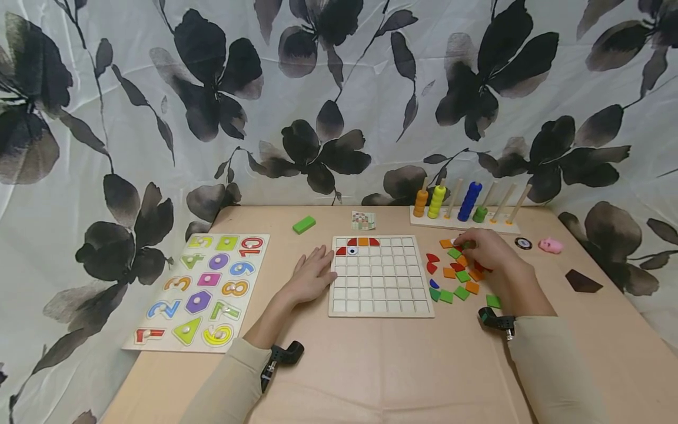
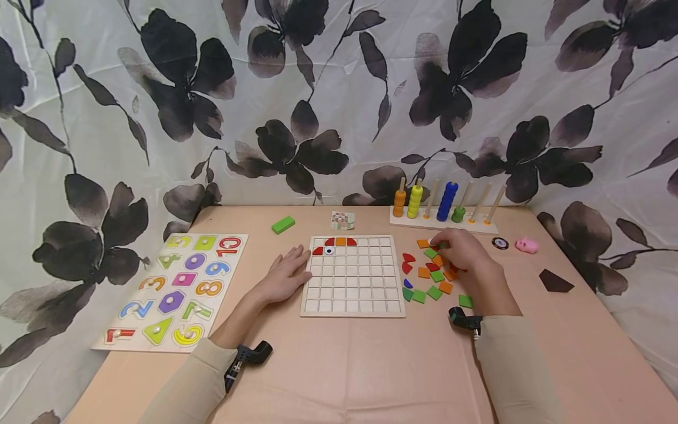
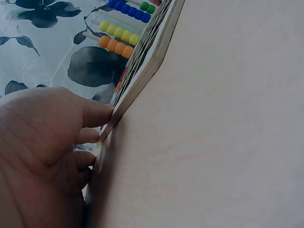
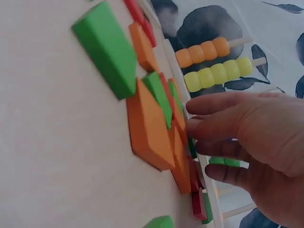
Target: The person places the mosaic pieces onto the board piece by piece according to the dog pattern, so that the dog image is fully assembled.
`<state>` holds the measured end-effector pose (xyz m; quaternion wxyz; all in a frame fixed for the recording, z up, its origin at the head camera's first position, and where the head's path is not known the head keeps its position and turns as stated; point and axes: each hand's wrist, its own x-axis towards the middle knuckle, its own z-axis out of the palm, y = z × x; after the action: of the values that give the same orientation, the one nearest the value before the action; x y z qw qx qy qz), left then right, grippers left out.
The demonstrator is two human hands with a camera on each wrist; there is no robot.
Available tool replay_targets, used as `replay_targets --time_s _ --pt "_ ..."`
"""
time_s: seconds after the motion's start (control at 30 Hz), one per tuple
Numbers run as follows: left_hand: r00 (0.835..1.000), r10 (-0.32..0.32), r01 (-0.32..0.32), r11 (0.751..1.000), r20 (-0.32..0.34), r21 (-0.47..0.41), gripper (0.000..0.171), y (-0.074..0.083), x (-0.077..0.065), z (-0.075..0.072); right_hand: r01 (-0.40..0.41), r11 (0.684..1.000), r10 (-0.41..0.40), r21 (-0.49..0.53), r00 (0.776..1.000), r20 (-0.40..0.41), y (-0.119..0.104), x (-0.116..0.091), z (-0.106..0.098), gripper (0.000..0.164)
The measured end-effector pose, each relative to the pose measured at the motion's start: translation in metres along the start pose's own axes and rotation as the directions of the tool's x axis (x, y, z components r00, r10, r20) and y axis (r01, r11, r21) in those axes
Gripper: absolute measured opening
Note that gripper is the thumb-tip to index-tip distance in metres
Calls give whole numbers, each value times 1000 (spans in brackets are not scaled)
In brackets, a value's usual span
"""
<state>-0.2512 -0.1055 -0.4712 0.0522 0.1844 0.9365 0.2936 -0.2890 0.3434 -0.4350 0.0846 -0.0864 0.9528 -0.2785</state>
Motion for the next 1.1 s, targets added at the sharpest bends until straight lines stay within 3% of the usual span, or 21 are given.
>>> replay_targets --time_s 0.3,0.43,0.67,0.8,0.9,1.1 --pt "1000 3 -3 1000 -12 -11 58 0 0 0 -3 1000 3 -17 999 51 0 5 5 28" --pt "1000 4 -4 1000 -11 -11 58 0 0 0 45 998 -44 -44 998 39 2 4 2 23" --pt "1000 3 -3 1000 -6 -13 58 -1 0 0 1 997 -5 76 999 48 -3 1 -5 12" --pt "1000 3 -3 1000 -10 -13 58 -1 0 0 84 989 -83 125 996 -15 -29 6 -5 12" --pt "1000 5 -6 1000 -15 -16 58 -2 0 1 197 973 -190 120 979 -72 -60 17 2 12" --pt "1000 4 -4 1000 -11 -26 58 -1 0 0 346 928 -341 137 938 -57 -115 50 25 10"
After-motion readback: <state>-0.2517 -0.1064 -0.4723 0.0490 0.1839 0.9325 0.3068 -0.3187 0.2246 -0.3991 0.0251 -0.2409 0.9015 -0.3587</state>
